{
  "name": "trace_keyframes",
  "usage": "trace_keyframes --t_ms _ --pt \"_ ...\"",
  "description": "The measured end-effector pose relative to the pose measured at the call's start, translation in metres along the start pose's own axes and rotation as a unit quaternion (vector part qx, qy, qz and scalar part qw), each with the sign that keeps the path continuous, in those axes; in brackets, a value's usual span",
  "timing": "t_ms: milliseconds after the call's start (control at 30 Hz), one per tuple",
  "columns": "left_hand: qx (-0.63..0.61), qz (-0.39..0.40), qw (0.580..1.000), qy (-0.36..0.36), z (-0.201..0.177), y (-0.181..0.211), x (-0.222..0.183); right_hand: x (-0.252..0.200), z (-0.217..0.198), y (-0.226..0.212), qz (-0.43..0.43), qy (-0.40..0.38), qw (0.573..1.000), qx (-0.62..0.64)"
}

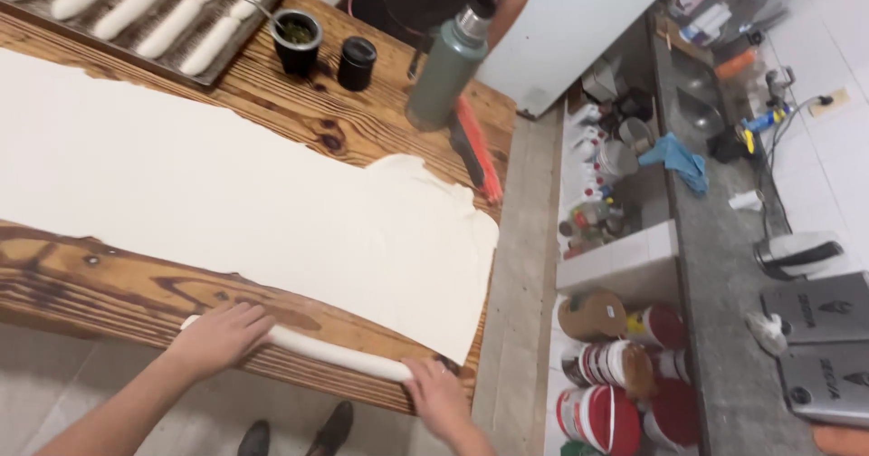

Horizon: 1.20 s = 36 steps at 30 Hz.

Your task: Shaping bread rolls by cutting strips from a sheet of dough, rolling them into cylinders, and placing them on a baking tray

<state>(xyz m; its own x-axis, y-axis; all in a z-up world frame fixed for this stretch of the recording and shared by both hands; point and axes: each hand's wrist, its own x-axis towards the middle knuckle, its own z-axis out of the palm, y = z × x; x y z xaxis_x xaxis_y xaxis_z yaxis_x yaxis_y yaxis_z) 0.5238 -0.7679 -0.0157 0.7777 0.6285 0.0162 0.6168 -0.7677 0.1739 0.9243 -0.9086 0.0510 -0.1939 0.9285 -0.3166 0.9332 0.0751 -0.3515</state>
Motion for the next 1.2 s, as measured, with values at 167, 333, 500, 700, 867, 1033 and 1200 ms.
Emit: trace_keyframes --t_ms 167,333,500,700,867,1033,1200 --pt "0.108 0.002 0.987 0.121 0.019 -0.02 -0.026 0.012 0.069 0.008 -0.001 0.227 0.938 -0.264" --pt "0.217 -0.092 0.935 0.264 -0.006 -0.011 0.024 0.051 0.004 -0.021 0.139 0.019 0.983 -0.119" --pt "0.0 -0.205 0.961 -0.187 -0.057 0.03 0.021 0.048 0.036 -0.005 0.075 0.147 0.982 -0.09" --pt "0.105 -0.146 0.974 0.14 0.064 0.066 -0.031 -0.002 0.063 -0.02 0.008 0.15 0.987 -0.052" --pt "0.043 -0.07 0.996 -0.046 0.045 0.056 0.016 0.01 0.06 -0.004 -0.03 0.179 0.981 -0.063" --pt "0.044 -0.086 0.995 0.027 0.028 0.063 0.014 0.013 0.059 -0.012 0.019 0.139 0.988 -0.063" --pt "0.066 -0.038 0.953 0.292 0.013 0.153 0.036 0.031 0.095 -0.065 -0.035 0.321 0.874 -0.363"
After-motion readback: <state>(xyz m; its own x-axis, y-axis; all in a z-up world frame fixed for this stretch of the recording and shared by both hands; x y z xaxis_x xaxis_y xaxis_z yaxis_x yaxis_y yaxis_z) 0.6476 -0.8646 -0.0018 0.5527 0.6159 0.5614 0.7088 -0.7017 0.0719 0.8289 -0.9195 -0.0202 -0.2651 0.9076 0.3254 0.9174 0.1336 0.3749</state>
